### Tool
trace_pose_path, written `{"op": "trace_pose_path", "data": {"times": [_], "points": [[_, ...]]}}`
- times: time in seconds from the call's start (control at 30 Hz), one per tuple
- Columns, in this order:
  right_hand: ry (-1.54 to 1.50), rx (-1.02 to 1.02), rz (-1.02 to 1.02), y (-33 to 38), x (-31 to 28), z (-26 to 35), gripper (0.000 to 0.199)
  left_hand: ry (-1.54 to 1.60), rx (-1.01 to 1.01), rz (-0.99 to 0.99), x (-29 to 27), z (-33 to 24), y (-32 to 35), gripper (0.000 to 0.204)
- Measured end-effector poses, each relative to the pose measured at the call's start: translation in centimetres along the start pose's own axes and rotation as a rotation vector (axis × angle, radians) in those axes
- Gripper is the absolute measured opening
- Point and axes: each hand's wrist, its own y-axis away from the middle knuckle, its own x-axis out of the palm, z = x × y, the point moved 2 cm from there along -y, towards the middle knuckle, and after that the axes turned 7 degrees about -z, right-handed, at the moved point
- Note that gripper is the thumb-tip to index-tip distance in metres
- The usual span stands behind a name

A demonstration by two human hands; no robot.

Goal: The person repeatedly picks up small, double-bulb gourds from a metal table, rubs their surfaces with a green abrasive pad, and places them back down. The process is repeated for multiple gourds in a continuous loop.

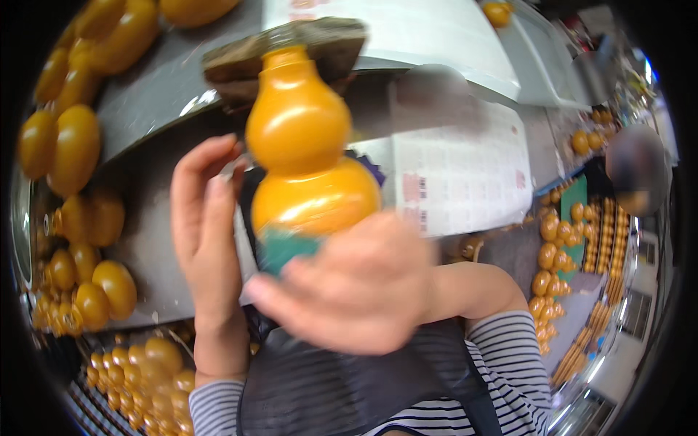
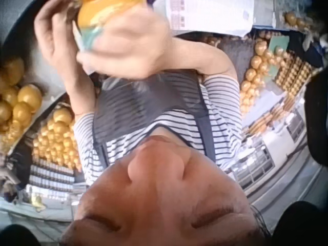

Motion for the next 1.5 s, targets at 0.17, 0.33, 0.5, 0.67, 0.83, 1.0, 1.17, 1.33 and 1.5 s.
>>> {"op": "trace_pose_path", "data": {"times": [0.17,0.33,0.5,0.67,0.83,1.0,1.17,1.33,1.5], "points": [[-0.403,-0.013,0.206,2.5,-0.2,1.9,0.015,-0.080,0.173,0.241,-1.2,0.0,1.4,0.092],[-1.036,0.720,0.425,3.6,-5.0,-1.1,0.018,-0.507,0.267,0.230,0.4,1.1,3.3,0.096],[-0.923,1.270,0.229,6.1,-8.9,-7.4,0.017,-0.361,0.703,0.128,0.8,-2.6,3.8,0.092],[-0.240,0.898,0.183,-0.5,-7.2,-17.9,0.023,-0.911,0.959,0.282,3.2,-5.7,4.0,0.058],[0.348,0.163,0.370,-6.4,1.9,-23.8,0.033,-1.095,0.954,0.385,4.0,-5.5,4.8,0.048],[0.645,0.186,0.618,-6.5,2.4,-25.6,0.029,-1.166,0.918,0.420,4.5,-6.4,5.0,0.042],[0.650,0.214,0.614,-2.3,-4.4,-18.9,0.029,-1.243,0.952,0.488,5.1,-6.2,5.2,0.038],[0.544,-0.007,0.413,-1.6,-7.4,-18.1,0.040,-1.240,0.980,0.461,5.7,-5.3,5.0,0.030],[0.434,-0.178,0.264,-0.6,-6.7,-20.6,0.018,-1.247,1.020,0.421,5.5,-4.1,5.0,0.033]]}}
